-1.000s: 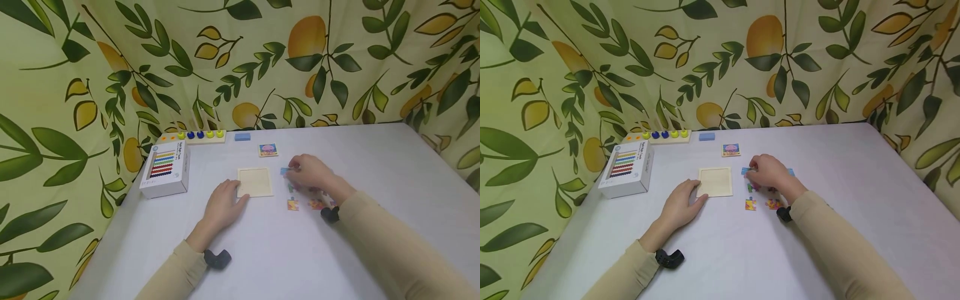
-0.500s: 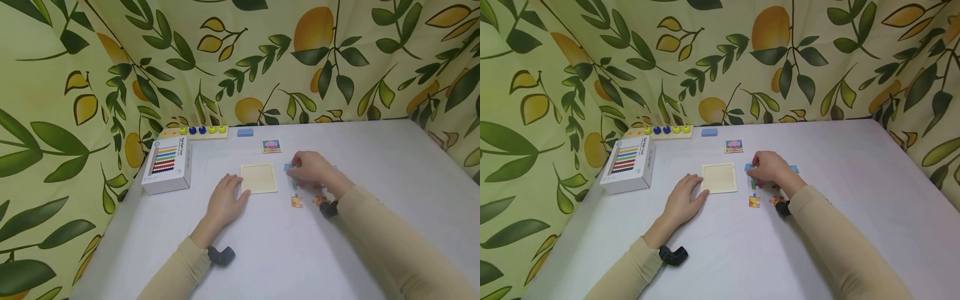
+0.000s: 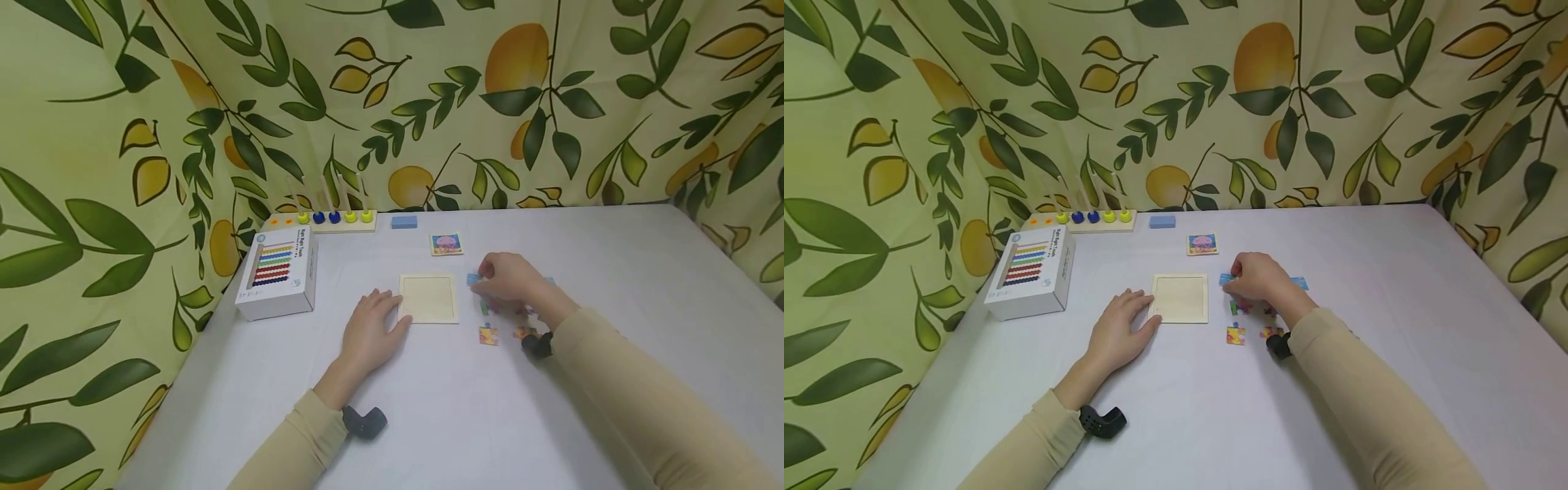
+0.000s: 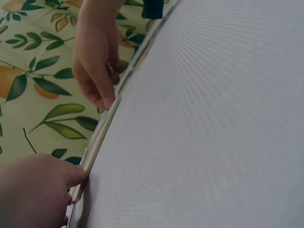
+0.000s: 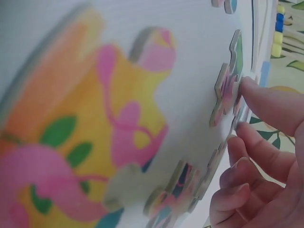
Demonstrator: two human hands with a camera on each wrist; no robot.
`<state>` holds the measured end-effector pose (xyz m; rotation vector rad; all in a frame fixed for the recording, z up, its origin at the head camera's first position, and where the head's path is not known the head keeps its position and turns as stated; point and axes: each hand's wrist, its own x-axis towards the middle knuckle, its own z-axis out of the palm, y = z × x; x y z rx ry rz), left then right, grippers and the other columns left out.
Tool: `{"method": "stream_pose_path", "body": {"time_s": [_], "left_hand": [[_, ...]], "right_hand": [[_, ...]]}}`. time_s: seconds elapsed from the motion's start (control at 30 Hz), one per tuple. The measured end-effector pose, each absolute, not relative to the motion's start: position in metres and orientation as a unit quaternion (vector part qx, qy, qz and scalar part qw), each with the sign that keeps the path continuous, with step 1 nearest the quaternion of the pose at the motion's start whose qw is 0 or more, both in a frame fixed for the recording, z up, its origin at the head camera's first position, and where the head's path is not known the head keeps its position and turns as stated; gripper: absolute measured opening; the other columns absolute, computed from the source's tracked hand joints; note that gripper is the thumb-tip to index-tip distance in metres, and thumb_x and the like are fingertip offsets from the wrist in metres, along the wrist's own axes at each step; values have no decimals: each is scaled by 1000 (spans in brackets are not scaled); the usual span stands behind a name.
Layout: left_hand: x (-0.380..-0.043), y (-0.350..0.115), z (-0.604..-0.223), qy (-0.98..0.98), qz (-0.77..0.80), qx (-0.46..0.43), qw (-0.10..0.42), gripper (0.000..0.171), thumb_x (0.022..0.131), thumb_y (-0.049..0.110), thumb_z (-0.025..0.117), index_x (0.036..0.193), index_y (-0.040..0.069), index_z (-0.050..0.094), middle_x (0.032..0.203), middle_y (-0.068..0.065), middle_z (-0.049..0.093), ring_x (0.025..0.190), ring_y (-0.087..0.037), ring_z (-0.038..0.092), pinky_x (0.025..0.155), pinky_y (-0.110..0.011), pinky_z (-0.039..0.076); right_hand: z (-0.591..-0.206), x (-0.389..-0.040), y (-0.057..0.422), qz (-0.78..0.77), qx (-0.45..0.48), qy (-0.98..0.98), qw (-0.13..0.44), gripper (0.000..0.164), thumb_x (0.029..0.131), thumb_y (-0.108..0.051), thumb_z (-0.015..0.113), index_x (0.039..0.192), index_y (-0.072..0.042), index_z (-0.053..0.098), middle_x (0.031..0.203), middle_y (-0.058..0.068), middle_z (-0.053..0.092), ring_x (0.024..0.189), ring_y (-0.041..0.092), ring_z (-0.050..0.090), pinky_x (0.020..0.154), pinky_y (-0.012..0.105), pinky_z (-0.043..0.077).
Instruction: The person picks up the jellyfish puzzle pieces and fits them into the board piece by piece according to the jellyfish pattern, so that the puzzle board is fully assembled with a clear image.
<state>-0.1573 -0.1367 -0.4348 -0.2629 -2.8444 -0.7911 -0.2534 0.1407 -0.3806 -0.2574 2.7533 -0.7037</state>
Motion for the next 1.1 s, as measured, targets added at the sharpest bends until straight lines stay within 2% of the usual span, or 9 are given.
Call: {"method": "stream_pose_path", "body": {"time_s": [0.2,0.33,0.47,0.63,0.73,0.83,0.97,1.1], "left_hand": [[-158,-139,-433,-956,-272,-85,76,50,94,42,70,135,13,67,149,-10,55,146,-33,39,118,-58,32],[-159,-140,-432,-955,-273,-83,74,51,93,43,71,134,14,68,148,-9,56,146,-34,39,116,-61,34],[-159,-141,-432,-953,-280,-85,79,49,92,43,72,132,14,69,147,-10,57,145,-34,41,116,-59,35],[-157,-140,-434,-953,-282,-84,80,48,92,42,72,131,14,70,146,-10,58,145,-33,42,117,-58,34],[-157,-141,-433,-952,-283,-81,80,48,92,42,73,131,14,70,146,-10,58,145,-33,42,117,-57,34],[-157,-141,-433,-952,-284,-79,80,47,92,42,73,131,15,70,146,-10,58,145,-33,42,117,-58,34],[-157,-141,-434,-952,-283,-81,80,47,92,42,72,131,15,70,146,-10,58,145,-33,41,117,-58,34],[-158,-140,-434,-951,-288,-84,81,48,92,42,73,132,15,70,146,-10,58,145,-32,41,118,-57,33]], "right_hand": [[-383,-254,142,-262,-67,951,152,46,92,-33,76,121,-3,56,117,18,60,98,32,57,67,36,56],[-381,-253,140,-280,-61,946,153,44,92,-30,76,122,-6,54,117,16,62,94,30,61,63,34,55],[-381,-253,138,-291,-67,943,150,38,95,-25,70,123,-6,54,114,15,64,92,28,63,71,36,56],[-383,-253,137,-303,-75,939,145,33,98,-22,65,125,-5,56,117,17,63,101,32,62,85,45,55],[-383,-254,136,-318,-69,934,147,34,98,-24,65,125,-6,57,120,18,63,105,33,61,87,46,55],[-382,-253,132,-340,-52,925,160,34,98,-25,66,126,-8,56,121,17,62,101,32,61,80,40,56],[-378,-252,123,-364,-31,913,183,35,98,-25,67,127,-10,55,121,16,60,90,28,62,65,33,57],[-375,-251,116,-366,-35,910,189,34,97,-24,68,126,-10,55,119,15,60,85,27,61,57,31,55]]}}
